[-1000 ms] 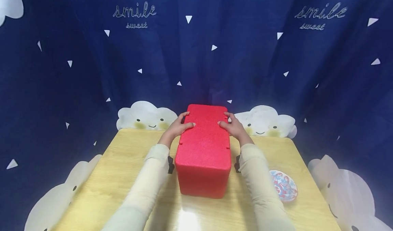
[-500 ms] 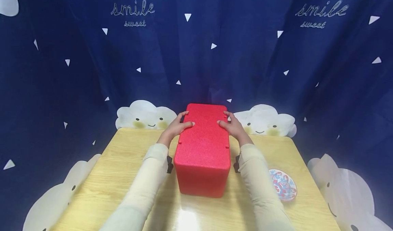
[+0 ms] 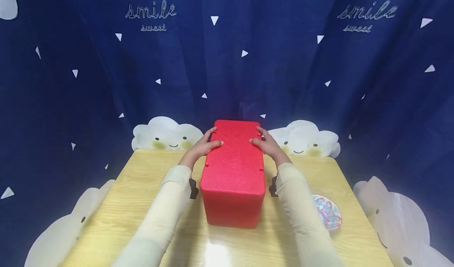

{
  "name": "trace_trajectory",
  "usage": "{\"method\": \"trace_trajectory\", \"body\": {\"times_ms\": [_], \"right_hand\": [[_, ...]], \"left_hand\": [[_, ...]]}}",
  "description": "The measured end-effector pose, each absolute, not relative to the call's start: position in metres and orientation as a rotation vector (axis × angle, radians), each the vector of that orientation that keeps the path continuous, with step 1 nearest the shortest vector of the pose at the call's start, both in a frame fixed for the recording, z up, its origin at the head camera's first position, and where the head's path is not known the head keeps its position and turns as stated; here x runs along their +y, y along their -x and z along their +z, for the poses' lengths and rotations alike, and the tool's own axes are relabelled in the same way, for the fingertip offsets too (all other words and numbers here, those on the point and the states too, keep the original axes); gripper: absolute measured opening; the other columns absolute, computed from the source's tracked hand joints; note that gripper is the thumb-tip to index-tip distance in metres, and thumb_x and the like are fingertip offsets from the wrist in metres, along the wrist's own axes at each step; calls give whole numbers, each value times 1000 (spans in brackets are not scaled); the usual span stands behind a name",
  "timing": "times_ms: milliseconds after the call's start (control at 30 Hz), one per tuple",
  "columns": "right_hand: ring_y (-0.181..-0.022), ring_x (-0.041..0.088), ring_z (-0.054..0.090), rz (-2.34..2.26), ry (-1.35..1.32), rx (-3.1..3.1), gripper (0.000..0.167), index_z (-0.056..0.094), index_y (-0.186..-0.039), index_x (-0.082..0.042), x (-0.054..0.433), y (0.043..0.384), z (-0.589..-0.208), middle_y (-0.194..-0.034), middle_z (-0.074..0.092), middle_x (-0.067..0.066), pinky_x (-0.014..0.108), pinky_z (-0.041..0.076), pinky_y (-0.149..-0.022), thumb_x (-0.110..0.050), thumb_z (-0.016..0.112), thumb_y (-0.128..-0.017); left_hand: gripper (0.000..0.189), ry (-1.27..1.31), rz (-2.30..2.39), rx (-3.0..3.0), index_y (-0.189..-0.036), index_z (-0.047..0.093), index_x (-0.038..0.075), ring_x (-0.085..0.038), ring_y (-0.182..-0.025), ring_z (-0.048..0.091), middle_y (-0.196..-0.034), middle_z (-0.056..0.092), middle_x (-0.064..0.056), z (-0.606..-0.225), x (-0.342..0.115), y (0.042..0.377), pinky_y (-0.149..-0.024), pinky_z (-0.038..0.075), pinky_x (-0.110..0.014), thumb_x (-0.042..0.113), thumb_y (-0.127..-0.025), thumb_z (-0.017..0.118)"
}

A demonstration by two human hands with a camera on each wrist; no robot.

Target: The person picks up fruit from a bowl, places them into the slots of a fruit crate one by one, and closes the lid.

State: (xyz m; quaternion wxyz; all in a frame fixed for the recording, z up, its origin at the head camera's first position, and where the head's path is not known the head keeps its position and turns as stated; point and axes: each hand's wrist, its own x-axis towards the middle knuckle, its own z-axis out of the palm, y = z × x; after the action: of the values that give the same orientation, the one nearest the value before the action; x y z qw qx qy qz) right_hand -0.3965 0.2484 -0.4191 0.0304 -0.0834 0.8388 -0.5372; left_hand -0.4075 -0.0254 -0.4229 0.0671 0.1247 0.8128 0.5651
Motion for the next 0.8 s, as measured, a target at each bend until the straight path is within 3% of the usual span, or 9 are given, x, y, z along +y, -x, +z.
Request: {"method": "trace_trajectory", "body": {"times_ms": [200,467,800], "right_hand": [[-122,35,41,-1531,270,2716,74,21,-147,-6,244,404,-416,-139,36,24,44,35,-98,-32,59,-88],[-116,34,48,-1530,217,2741,73,26,-145,-4,240,402,-419,-131,44,25,43,40,-93,-31,61,-87],[-117,35,48,-1446,232,2811,72,27,-146,-7,240,399,-414,-134,43,25,45,39,-93,-36,59,-88]], "left_hand": [[81,-359,1615,2567,-146,28,24,-24,-124,39,-139,42,-2,-421,-26,411,-101,30,-37,39,-77,68],[79,-251,1497,2674,-141,36,30,-29,-116,44,-133,47,-8,-419,-27,406,-94,37,-40,47,-71,69],[79,-285,1503,2694,-146,32,25,-29,-122,41,-138,44,-6,-419,-26,406,-98,34,-41,45,-77,65]]}}
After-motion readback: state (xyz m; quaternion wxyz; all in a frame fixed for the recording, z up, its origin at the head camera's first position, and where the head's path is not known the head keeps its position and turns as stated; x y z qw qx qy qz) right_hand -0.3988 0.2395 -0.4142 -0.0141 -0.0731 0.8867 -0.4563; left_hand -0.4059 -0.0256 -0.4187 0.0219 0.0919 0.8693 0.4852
